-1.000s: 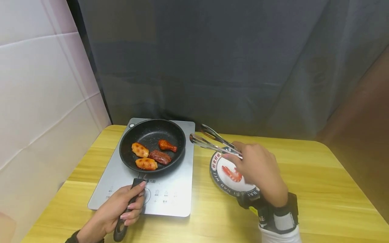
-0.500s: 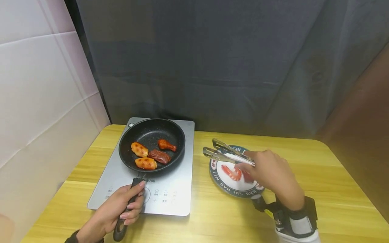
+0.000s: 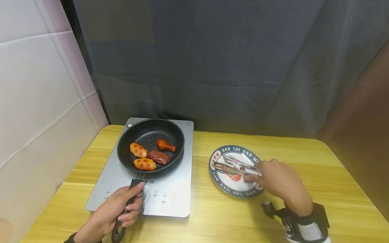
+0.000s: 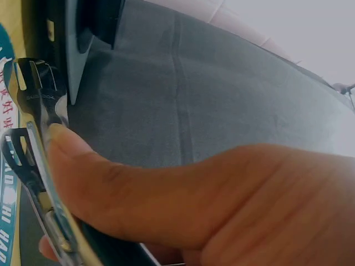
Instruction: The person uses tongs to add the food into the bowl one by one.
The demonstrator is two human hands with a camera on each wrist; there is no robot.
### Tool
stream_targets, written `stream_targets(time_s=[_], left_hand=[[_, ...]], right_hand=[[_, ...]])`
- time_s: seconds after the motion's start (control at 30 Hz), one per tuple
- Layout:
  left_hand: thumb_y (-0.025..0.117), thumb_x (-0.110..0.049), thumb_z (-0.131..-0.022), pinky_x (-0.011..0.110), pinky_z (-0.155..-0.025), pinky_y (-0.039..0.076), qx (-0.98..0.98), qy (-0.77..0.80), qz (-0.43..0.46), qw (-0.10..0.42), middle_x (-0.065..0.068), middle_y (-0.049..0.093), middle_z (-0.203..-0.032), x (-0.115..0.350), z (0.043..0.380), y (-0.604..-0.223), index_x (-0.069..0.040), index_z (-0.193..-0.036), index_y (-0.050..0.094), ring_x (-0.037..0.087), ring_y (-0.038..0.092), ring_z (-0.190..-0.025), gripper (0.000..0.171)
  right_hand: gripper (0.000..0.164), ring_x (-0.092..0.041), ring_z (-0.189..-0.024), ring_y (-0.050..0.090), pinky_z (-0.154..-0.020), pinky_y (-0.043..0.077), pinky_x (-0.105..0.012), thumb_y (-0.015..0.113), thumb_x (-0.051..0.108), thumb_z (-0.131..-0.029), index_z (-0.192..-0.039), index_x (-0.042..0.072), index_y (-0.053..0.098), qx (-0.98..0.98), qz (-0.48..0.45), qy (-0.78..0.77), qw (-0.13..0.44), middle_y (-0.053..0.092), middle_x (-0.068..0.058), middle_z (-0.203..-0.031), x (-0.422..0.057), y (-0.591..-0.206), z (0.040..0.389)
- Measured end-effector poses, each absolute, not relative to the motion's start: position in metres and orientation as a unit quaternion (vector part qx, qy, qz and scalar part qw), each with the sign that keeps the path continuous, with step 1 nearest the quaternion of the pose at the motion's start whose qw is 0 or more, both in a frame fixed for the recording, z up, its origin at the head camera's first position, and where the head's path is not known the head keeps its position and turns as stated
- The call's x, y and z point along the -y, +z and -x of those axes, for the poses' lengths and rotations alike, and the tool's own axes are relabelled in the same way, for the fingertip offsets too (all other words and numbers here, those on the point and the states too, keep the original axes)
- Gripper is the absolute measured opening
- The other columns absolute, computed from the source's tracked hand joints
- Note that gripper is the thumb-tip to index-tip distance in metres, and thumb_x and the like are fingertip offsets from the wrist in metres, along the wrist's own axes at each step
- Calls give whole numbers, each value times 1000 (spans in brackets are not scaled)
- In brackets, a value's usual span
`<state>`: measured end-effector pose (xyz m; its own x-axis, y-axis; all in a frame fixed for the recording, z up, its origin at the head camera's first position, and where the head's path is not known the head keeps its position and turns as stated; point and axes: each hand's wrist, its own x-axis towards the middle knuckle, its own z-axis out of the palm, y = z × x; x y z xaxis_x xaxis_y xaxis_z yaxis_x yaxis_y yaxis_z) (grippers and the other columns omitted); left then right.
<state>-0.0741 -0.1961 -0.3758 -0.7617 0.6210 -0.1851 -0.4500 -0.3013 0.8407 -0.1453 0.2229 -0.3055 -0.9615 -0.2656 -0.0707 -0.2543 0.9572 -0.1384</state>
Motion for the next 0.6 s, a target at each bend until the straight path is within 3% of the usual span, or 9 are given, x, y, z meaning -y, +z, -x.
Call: stream_targets(time_s=[0.13,0.6], left_hand=[[28,-30,-107,18,-40,32,-478,807,-86,336,-6,35,-60,196,73,-376,-11,-77,39,2,36,-41,37],[27,-30,-107,18,-40,33,-470,811,-83,338,-7,35,-61,197,74,-376,-11,-81,40,2,37,-41,36]], right_hand=[[43,-16,-59,49,-47,39,-34,71,56,-78,-83,14,63,-988,128,-74,46,52,4,-65,-226,-309,144],[42,-21,-64,56,-49,45,-40,74,50,-78,-88,10,65,-989,137,-33,45,58,-1,-71,-230,-315,144]])
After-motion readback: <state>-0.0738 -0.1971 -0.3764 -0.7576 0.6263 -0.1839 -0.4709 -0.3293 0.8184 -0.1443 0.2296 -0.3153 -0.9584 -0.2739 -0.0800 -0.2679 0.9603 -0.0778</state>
